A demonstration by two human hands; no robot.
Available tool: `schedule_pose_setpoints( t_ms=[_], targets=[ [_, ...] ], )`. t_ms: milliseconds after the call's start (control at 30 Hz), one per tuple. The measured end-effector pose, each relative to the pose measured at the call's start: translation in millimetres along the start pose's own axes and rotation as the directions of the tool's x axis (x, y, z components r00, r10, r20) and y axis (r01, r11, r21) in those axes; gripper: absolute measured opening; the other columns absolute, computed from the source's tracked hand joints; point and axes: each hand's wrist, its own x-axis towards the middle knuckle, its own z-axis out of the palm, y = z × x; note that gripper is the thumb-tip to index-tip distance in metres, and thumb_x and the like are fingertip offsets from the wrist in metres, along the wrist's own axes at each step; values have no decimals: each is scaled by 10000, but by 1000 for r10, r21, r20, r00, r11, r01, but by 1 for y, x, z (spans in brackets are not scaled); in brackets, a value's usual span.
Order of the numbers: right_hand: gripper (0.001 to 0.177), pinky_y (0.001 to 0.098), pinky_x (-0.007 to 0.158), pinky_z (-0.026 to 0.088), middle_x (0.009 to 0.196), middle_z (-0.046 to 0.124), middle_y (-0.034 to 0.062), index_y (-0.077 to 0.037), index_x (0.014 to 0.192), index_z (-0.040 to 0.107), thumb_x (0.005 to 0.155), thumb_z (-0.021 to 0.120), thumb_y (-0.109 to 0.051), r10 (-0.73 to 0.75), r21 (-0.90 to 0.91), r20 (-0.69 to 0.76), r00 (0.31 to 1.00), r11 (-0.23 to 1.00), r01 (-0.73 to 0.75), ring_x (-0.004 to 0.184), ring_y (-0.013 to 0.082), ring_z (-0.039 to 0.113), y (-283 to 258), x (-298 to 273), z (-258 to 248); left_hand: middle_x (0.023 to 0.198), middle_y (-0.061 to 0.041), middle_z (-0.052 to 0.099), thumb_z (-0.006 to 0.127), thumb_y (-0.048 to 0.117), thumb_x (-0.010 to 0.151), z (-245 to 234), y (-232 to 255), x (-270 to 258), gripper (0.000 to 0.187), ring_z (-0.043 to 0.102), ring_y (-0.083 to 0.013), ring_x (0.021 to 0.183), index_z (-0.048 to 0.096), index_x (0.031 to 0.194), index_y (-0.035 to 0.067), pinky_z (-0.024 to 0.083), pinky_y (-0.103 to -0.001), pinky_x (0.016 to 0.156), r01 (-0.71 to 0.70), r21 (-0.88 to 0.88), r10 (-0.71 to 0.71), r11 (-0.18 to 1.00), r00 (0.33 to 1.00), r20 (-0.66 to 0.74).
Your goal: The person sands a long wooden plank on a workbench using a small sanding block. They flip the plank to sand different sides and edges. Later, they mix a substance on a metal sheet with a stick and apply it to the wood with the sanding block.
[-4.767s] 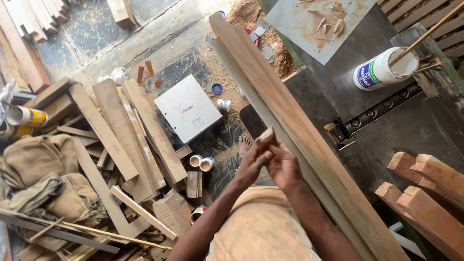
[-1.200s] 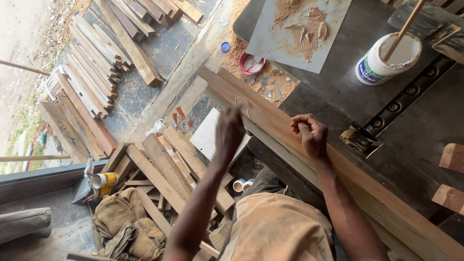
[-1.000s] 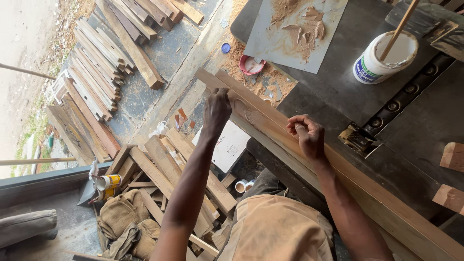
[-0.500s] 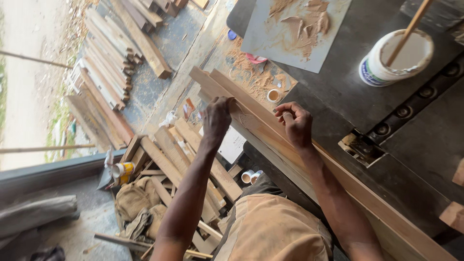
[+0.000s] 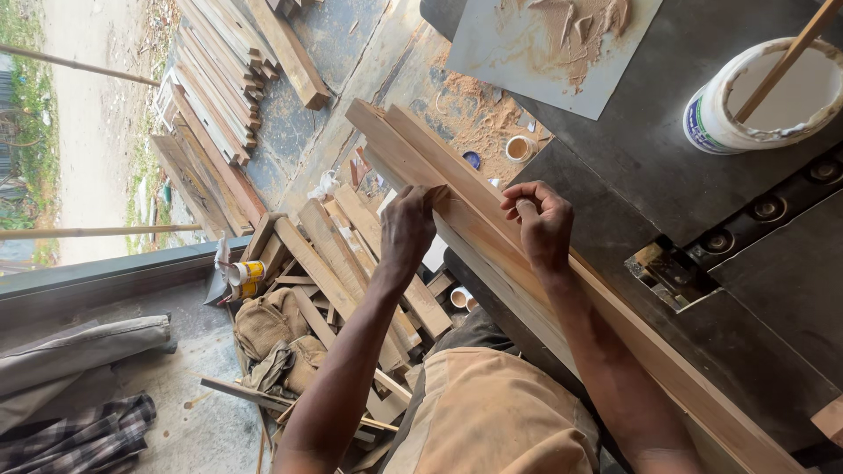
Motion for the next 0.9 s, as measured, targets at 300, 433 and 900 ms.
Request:
schedule_pose_setpoints(
  t_ms=[300, 433, 900],
  targets=[
    [220, 233, 647, 502, 829, 730, 70, -29, 936, 715, 896, 506, 30, 106, 162, -11, 994, 981, -102, 696, 97, 645, 5, 4, -1, 870, -143, 727, 644, 65, 978, 19, 10, -19, 127, 701, -244, 698, 740, 1027, -4, 605, -359, 596, 8, 28, -8, 1000, 1000, 4],
    [220, 234, 653, 503, 824, 727, 68, -28, 934, 714, 896, 504, 27, 134, 194, -10, 991, 972, -129, 690, 95, 638, 6, 4, -2, 849, -150, 726, 641, 61, 970, 18, 18, -27, 132, 697, -248, 689, 741, 1016, -11, 589, -377, 598, 1, 59, -2, 998, 1000, 17],
    [216, 243, 653, 503, 811, 714, 90, 4, 933, 709, 879, 503, 40, 155, 269, -27, 988, 953, -142, 686, 110, 627, 7, 6, -8, 907, -143, 708, 592, 1, 993, 24, 55, -64, 216, 670, -221, 725, 739, 1143, 52, 599, -363, 619, -82, -162, 99, 983, 990, 104]
  ],
)
